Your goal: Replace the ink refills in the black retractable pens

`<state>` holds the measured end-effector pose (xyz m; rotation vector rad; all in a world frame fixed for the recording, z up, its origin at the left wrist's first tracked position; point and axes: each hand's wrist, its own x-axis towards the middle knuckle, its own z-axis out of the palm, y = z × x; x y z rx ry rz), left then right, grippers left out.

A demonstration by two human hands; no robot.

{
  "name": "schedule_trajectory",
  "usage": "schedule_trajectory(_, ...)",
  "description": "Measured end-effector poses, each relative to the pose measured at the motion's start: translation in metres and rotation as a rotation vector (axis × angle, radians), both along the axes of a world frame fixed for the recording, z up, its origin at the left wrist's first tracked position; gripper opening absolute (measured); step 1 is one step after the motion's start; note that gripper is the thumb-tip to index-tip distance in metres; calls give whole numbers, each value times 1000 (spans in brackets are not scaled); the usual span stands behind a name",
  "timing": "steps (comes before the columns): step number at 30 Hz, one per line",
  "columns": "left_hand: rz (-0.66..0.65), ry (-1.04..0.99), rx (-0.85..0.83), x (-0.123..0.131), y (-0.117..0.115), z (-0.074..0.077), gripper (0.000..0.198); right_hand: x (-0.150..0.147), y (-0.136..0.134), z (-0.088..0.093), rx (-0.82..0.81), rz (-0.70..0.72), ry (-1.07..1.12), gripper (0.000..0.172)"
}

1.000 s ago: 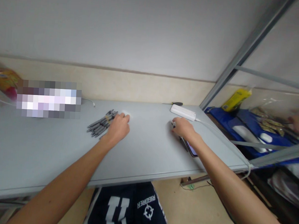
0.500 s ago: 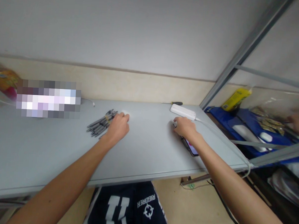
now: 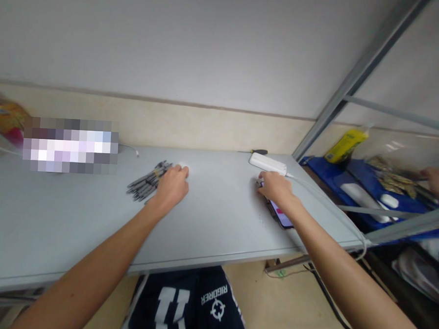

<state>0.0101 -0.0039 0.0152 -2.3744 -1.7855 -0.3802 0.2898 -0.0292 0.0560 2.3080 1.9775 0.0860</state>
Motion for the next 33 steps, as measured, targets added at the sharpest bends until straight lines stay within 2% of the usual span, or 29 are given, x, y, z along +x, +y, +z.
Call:
schedule_trajectory(8,9,3,-23,0,-2,2,24,0,-5,2,1,-16,24,44)
schedule_trajectory(12,-43,-94,-38,0,0,0,23,-15,-10,-1,71,58,89,39)
schedule_trajectory(15,-162,-296,-76,2,2,-3,17,-34,-14,-10,121,215,248,32)
schedule_trajectory(18,-360,-465,-124,8,1,-7,12,-54,-16,-22,145,417,463,29)
schedule_trajectory(21,-464,-594,-150,16,-5,-8,8,-69,-14,-33,165,527,603,31)
schedule_trajectory(27,-518,-774,-145,26,-16,1,9,-77,-3,-39,79,604,836,40)
schedule_trajectory(30,-518,-778,-106,25,-16,1,12,-76,0,-44,51,595,987,41)
schedule_trajectory(33,-474,-717,-80,23,-14,-1,15,-73,0,-50,94,531,1111,36)
